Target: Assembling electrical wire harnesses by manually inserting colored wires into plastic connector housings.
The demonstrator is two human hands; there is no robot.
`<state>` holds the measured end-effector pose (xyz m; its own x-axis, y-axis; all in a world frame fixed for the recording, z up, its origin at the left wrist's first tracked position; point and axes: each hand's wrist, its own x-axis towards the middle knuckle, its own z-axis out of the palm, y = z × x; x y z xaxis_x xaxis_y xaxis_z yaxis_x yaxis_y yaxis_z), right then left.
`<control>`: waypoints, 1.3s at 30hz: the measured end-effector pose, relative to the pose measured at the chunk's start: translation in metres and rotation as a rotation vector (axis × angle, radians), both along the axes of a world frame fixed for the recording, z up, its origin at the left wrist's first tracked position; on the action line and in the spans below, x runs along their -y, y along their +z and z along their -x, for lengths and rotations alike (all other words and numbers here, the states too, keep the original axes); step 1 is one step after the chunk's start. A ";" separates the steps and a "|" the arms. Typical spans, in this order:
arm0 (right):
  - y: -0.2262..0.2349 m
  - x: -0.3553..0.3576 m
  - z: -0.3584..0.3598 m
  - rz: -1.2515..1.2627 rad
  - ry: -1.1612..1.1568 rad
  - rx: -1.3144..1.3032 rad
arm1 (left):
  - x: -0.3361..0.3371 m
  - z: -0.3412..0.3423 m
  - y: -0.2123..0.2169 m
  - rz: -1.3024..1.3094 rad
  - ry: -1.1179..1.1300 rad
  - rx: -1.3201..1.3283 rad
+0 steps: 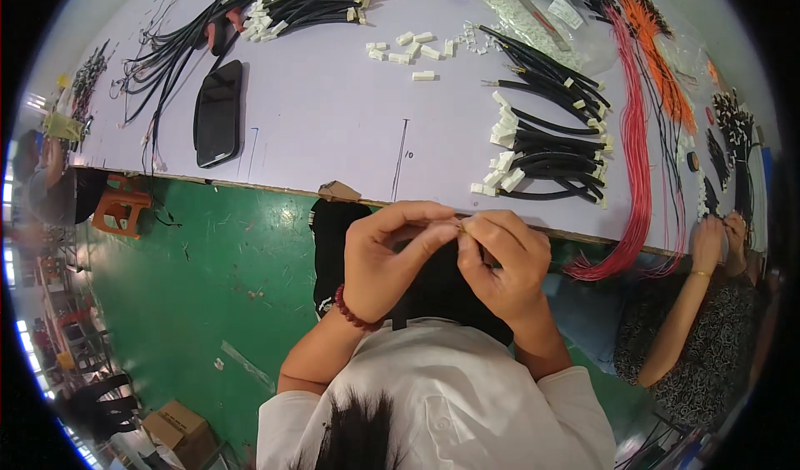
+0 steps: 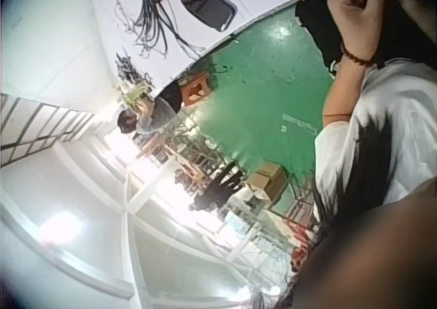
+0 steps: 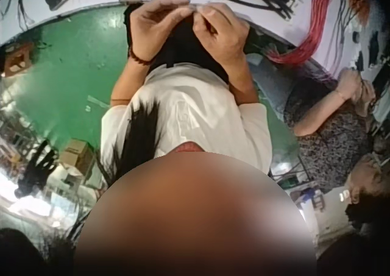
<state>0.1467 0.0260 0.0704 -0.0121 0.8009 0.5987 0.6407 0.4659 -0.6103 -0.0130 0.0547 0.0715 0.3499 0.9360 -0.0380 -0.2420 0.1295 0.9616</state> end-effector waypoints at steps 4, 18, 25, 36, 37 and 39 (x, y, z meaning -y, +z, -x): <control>0.000 0.004 -0.001 0.221 0.076 -0.213 | -0.006 0.001 -0.010 -0.108 0.064 -0.010; -0.005 -0.001 -0.001 0.548 0.246 -0.907 | -0.010 0.004 -0.010 -0.535 0.148 -0.231; 0.002 0.000 -0.004 0.502 0.212 -0.511 | -0.011 0.009 -0.008 -0.340 0.068 -0.219; 0.001 -0.001 -0.004 0.600 0.255 -0.540 | -0.025 0.014 -0.004 -0.230 -0.095 -0.208; 0.001 -0.001 -0.005 0.595 0.266 -0.540 | -0.026 0.014 -0.003 -0.286 -0.106 -0.247; 0.002 -0.001 -0.005 0.605 0.241 -0.513 | -0.026 0.012 -0.003 -0.347 -0.117 -0.285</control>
